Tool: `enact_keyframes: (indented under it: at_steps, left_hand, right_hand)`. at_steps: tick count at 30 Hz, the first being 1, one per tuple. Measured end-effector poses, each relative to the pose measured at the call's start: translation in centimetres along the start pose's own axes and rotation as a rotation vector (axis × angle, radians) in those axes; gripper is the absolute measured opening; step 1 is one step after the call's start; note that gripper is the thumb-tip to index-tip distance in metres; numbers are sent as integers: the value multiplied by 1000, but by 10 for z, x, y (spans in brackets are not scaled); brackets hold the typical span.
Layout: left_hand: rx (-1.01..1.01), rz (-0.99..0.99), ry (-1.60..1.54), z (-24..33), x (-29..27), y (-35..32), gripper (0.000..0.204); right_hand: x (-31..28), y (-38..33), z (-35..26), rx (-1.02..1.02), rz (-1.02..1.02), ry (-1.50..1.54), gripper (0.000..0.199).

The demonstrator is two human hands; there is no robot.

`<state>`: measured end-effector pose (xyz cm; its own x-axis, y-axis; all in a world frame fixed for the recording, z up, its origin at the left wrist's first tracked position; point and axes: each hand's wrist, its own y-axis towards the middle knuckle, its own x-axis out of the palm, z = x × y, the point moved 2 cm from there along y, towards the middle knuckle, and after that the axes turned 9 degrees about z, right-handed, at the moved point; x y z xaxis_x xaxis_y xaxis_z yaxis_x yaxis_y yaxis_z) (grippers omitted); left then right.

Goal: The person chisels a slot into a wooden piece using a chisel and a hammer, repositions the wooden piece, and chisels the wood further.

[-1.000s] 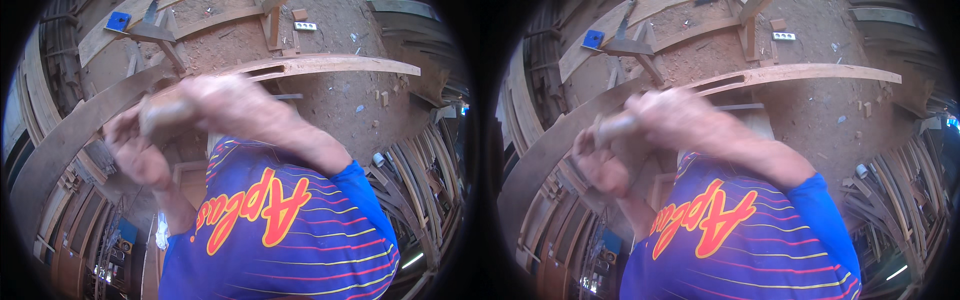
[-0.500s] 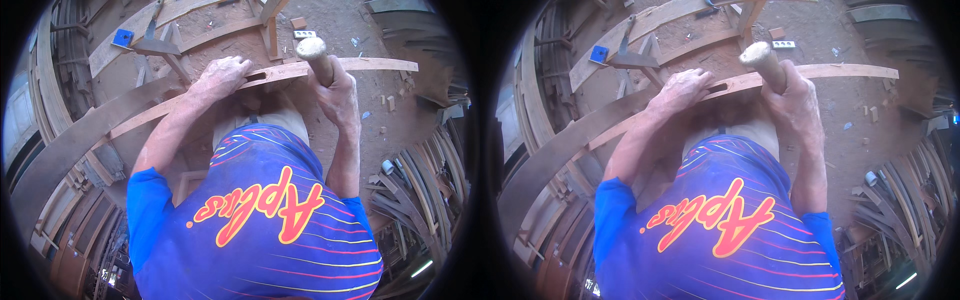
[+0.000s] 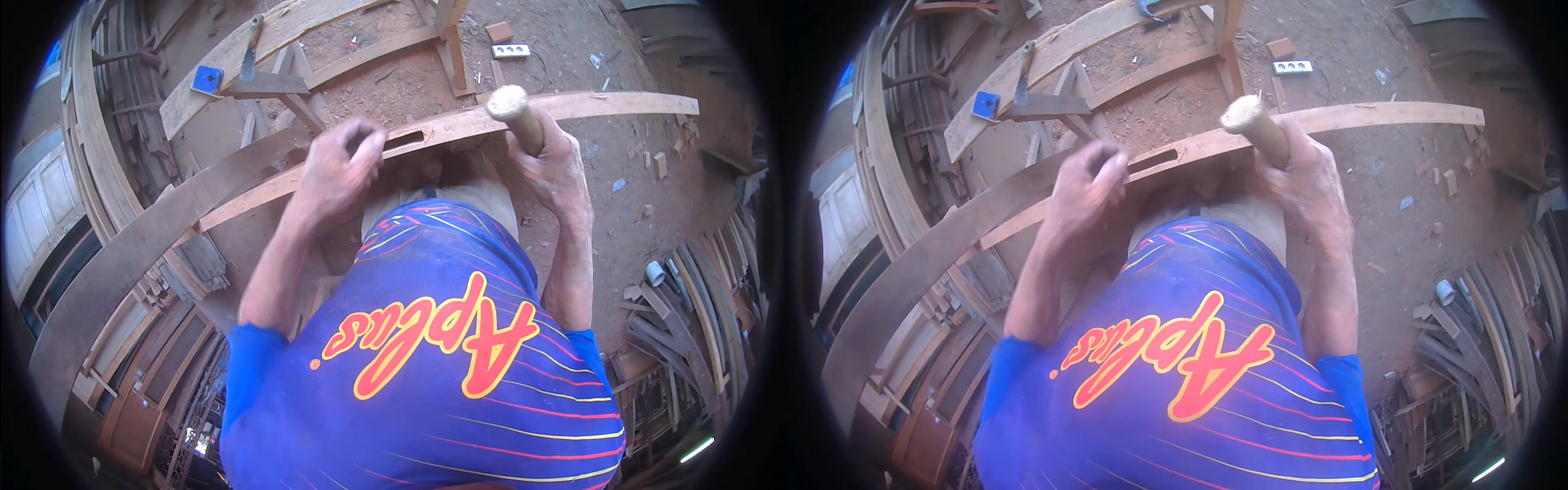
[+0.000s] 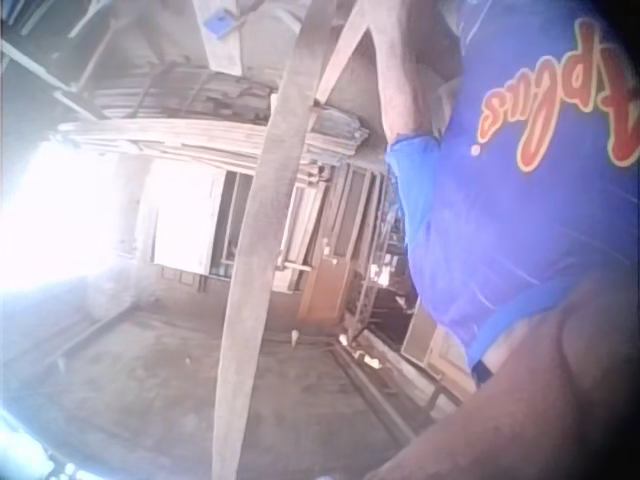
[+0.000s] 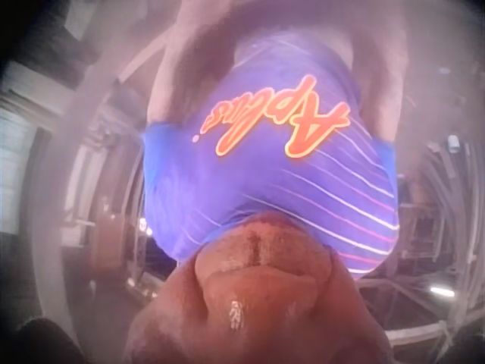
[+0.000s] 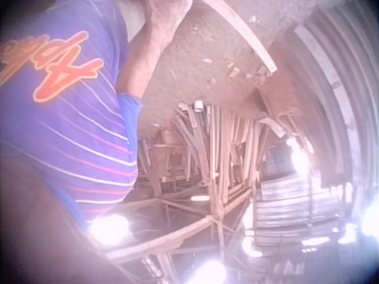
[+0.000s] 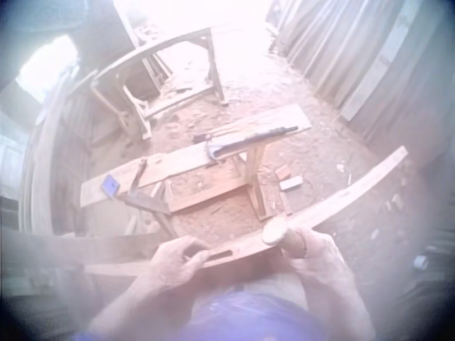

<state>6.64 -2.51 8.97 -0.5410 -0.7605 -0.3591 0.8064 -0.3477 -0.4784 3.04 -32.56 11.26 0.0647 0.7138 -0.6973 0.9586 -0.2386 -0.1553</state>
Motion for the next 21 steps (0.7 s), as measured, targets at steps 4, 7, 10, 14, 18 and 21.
enact_keyframes:
  at_steps: [4,7,10,14,18,21]
  left_hand:
    - [-536,71,-833,-19,43,-40,67]
    - [-500,288,-1165,-14,68,-41,69]
    - [-497,265,-1351,-16,71,-35,62]
    - [-535,313,-1527,-19,81,-30,43]
    - [-459,123,-1860,-24,85,-17,40]
    - [-525,68,-1990,-14,82,7,52]
  right_hand:
    - [-14,13,13,105,-38,-90,27]
    - [-8,22,14,85,-95,-113,29]
    - [-4,31,13,26,-123,-58,30]
    - [-3,42,9,52,-221,-49,30]
    - [-8,49,10,48,-267,-46,31]
    - [-10,53,15,68,-297,-45,33]
